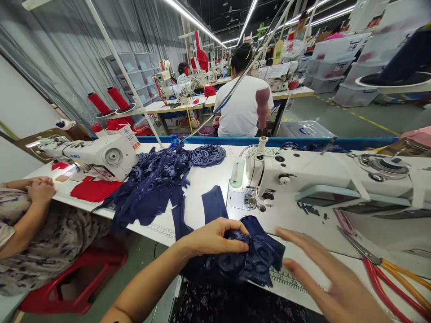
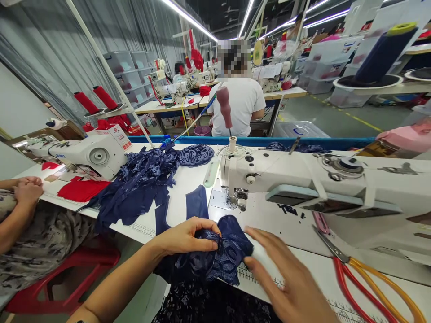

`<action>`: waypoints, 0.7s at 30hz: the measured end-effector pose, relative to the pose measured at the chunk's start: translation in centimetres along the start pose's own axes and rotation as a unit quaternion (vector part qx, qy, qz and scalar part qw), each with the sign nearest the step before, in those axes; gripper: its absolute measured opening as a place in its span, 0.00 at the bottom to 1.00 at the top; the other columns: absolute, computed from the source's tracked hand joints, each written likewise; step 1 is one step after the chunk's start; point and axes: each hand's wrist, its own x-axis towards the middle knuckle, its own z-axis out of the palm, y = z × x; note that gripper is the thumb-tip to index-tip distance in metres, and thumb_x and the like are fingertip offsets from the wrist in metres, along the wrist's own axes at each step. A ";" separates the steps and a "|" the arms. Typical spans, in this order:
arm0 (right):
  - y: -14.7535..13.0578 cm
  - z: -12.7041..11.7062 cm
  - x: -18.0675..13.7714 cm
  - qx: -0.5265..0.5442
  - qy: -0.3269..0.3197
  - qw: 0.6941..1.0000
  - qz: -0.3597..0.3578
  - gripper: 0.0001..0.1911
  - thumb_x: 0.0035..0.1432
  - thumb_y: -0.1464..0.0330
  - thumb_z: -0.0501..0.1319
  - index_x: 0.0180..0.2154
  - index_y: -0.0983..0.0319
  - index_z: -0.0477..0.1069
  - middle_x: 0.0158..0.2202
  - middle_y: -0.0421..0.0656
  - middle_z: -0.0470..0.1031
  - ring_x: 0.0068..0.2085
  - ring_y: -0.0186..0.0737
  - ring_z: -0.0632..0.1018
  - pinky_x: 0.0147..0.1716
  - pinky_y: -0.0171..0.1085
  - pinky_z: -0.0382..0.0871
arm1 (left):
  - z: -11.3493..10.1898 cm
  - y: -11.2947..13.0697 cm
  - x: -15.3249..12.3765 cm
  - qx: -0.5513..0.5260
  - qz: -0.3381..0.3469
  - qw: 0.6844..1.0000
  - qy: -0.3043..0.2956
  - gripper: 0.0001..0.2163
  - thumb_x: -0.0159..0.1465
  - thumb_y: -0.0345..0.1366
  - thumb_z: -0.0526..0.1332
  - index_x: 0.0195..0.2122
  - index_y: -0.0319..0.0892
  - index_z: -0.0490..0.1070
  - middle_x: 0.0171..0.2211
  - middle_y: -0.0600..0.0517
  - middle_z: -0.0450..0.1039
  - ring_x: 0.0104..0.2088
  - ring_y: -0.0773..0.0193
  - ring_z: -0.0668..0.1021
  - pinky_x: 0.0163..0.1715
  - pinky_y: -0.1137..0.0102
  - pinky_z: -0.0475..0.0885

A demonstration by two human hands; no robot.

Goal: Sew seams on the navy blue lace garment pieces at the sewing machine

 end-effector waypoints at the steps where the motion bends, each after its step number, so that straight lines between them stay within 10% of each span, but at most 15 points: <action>1: -1.3 0.7 1.0 0.051 -0.058 0.997 0.012 0.26 0.67 0.48 0.55 0.61 0.50 0.63 0.62 0.42 0.64 0.60 0.50 0.67 0.54 0.41 0.69 | 0.1 0.1 -0.1 -0.007 0.005 1.000 -0.004 0.10 0.60 0.40 0.65 0.40 0.41 0.74 0.32 0.55 0.68 0.32 0.69 0.67 0.35 0.74 0.62; 9: -4.3 2.3 5.5 0.238 -0.211 0.944 0.087 0.22 0.64 0.47 0.58 0.34 0.59 0.73 0.29 0.39 0.65 0.31 0.37 0.64 0.29 0.34 0.56 | 0.4 -0.4 -1.0 -0.014 0.012 0.998 0.057 0.08 0.62 0.40 0.63 0.36 0.40 0.75 0.31 0.55 0.69 0.32 0.70 0.67 0.33 0.75 0.62; 21: -4.2 1.5 5.2 0.289 -0.238 0.921 0.106 0.23 0.64 0.46 0.59 0.32 0.60 0.69 0.29 0.38 0.59 0.32 0.37 0.60 0.29 0.33 0.54 | 0.5 -1.0 -0.2 -0.129 -0.021 0.991 0.019 0.13 0.58 0.44 0.68 0.34 0.38 0.76 0.29 0.55 0.69 0.30 0.71 0.68 0.33 0.75 0.63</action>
